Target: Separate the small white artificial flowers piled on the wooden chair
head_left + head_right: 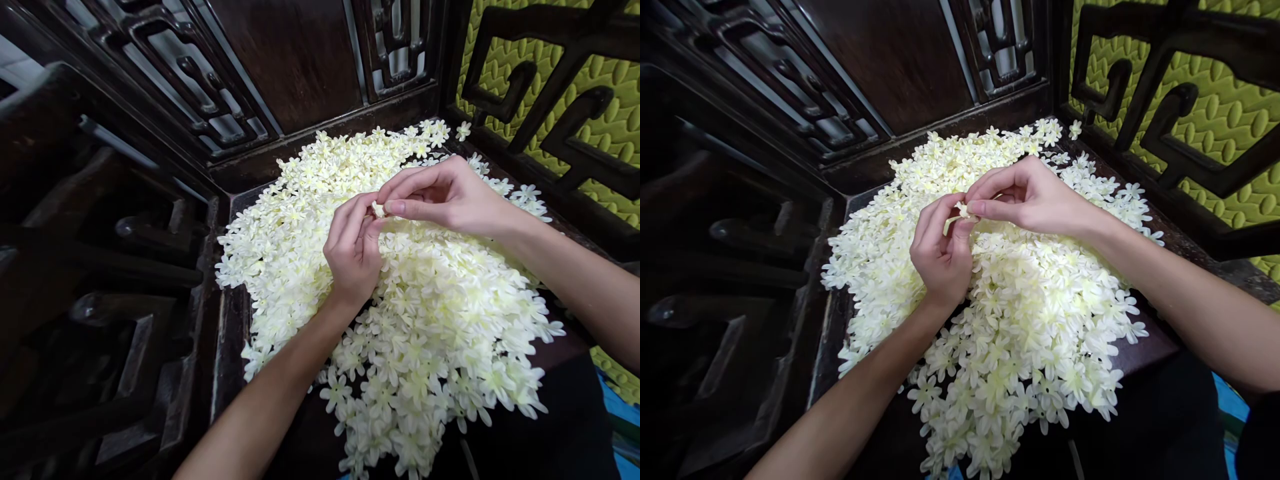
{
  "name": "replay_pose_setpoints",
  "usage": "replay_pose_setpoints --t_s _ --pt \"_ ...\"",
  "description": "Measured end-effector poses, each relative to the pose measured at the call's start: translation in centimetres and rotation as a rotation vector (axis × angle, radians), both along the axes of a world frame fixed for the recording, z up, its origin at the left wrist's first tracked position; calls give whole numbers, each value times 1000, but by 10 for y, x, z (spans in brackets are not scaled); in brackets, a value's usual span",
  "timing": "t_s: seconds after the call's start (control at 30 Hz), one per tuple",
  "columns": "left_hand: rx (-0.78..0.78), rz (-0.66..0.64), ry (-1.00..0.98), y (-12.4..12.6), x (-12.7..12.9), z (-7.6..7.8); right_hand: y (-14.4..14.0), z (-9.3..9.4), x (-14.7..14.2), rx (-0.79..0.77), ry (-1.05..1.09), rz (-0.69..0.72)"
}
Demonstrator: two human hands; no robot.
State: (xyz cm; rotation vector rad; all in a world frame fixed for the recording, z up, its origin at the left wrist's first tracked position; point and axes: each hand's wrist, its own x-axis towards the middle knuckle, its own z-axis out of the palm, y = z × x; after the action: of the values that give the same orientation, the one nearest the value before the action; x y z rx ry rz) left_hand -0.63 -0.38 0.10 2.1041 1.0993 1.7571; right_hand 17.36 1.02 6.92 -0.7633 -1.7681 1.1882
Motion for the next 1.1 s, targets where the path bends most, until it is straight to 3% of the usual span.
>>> replay_pose_setpoints --t_s 1.1 --pt "5 -32 -19 1 2 -1 0 -1 0 35 -22 12"
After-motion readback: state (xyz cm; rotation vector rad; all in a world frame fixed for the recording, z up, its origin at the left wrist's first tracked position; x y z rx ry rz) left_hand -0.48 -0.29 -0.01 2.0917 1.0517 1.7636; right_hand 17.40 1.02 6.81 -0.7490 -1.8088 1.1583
